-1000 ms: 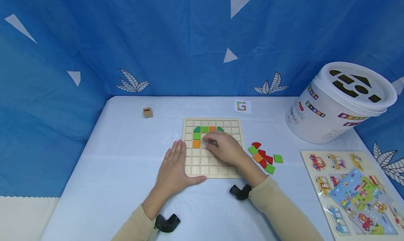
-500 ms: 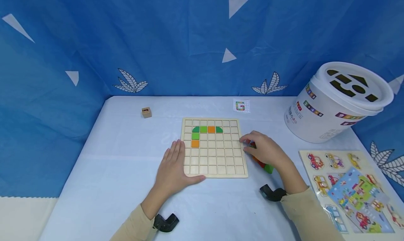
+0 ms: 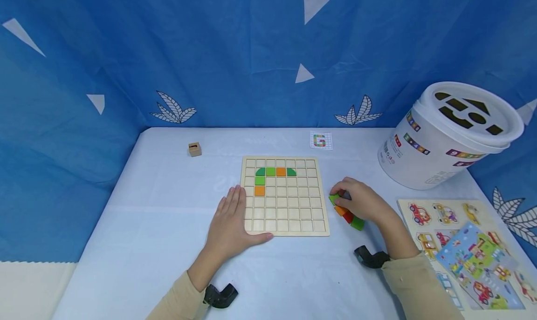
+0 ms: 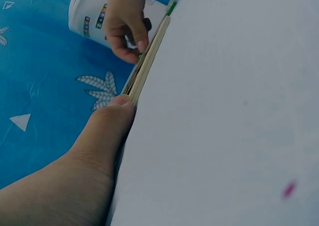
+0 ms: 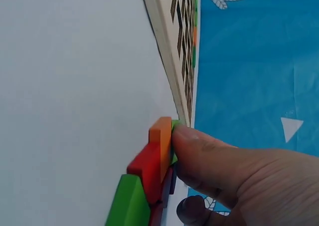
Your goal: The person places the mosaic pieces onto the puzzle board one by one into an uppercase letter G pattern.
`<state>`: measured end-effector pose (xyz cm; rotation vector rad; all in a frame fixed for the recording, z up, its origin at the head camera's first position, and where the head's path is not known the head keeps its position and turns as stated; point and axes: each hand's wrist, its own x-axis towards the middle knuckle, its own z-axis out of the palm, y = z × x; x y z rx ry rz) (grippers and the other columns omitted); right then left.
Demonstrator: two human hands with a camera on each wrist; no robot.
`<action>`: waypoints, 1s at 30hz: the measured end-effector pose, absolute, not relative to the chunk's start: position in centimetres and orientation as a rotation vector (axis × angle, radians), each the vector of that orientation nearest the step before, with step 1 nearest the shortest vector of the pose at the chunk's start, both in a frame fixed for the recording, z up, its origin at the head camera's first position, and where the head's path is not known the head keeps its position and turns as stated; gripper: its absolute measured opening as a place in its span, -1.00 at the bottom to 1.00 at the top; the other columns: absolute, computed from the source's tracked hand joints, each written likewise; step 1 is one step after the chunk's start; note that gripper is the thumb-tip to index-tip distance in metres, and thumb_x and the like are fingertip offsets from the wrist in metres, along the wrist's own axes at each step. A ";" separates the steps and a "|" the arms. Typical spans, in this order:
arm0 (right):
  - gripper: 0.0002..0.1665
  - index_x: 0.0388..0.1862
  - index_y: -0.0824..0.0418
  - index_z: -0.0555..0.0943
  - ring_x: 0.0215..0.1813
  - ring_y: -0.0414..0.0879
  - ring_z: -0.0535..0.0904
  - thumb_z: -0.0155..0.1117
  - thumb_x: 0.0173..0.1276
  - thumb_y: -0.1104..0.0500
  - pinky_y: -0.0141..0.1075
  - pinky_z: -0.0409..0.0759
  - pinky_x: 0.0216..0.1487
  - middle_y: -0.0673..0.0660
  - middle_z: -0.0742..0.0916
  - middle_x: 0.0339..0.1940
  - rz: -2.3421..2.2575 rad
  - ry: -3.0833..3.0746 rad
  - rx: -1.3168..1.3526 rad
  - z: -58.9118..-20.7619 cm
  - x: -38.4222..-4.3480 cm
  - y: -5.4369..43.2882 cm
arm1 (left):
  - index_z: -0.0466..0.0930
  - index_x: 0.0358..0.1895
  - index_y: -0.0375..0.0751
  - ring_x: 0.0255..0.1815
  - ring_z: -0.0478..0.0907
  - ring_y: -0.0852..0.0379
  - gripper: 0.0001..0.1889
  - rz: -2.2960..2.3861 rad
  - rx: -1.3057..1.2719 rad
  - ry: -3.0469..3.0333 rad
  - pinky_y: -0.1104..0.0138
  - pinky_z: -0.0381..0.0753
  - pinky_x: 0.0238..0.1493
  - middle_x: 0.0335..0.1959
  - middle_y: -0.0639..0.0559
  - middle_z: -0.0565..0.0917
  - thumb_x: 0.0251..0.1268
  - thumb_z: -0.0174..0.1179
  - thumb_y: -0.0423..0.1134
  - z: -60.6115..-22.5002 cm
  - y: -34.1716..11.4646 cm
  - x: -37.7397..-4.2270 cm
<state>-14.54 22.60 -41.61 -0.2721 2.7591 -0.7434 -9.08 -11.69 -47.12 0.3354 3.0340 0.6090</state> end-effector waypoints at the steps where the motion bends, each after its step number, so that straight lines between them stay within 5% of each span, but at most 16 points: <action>1: -0.81 -0.09 0.05 0.68 -0.09 -0.03 0.53 0.40 0.31 0.20 -0.12 0.69 -0.01 0.05 0.65 -0.18 -0.748 2.758 -0.275 -41.7 -14.6 22.7 | -0.20 0.60 -0.29 0.68 -0.25 -0.02 0.47 0.608 0.335 3.033 0.01 -0.09 0.62 0.65 -0.12 -0.14 -0.24 0.09 0.73 -47.1 -11.7 -9.1; 11: -0.82 -0.18 0.06 0.55 -0.33 -0.03 0.50 0.39 0.33 0.14 -0.30 0.56 -0.47 0.09 0.63 -0.27 -0.910 2.692 -0.235 -41.7 -15.3 23.2 | -0.20 0.60 -0.30 0.68 -0.24 -0.02 0.47 0.600 0.333 3.035 0.00 -0.08 0.62 0.65 -0.13 -0.13 -0.24 0.10 0.72 -47.0 -11.8 -9.1; 30: -0.81 -0.24 -0.04 0.60 -0.35 -0.07 0.49 0.47 0.26 0.06 -0.29 0.51 -0.29 -0.04 0.66 -0.31 -1.147 2.656 -0.416 -42.6 -17.0 12.7 | -0.22 0.60 -0.27 0.68 -0.24 -0.02 0.46 0.565 0.330 3.037 0.01 -0.07 0.62 0.65 -0.12 -0.14 -0.22 0.06 0.74 -47.0 -11.7 -9.1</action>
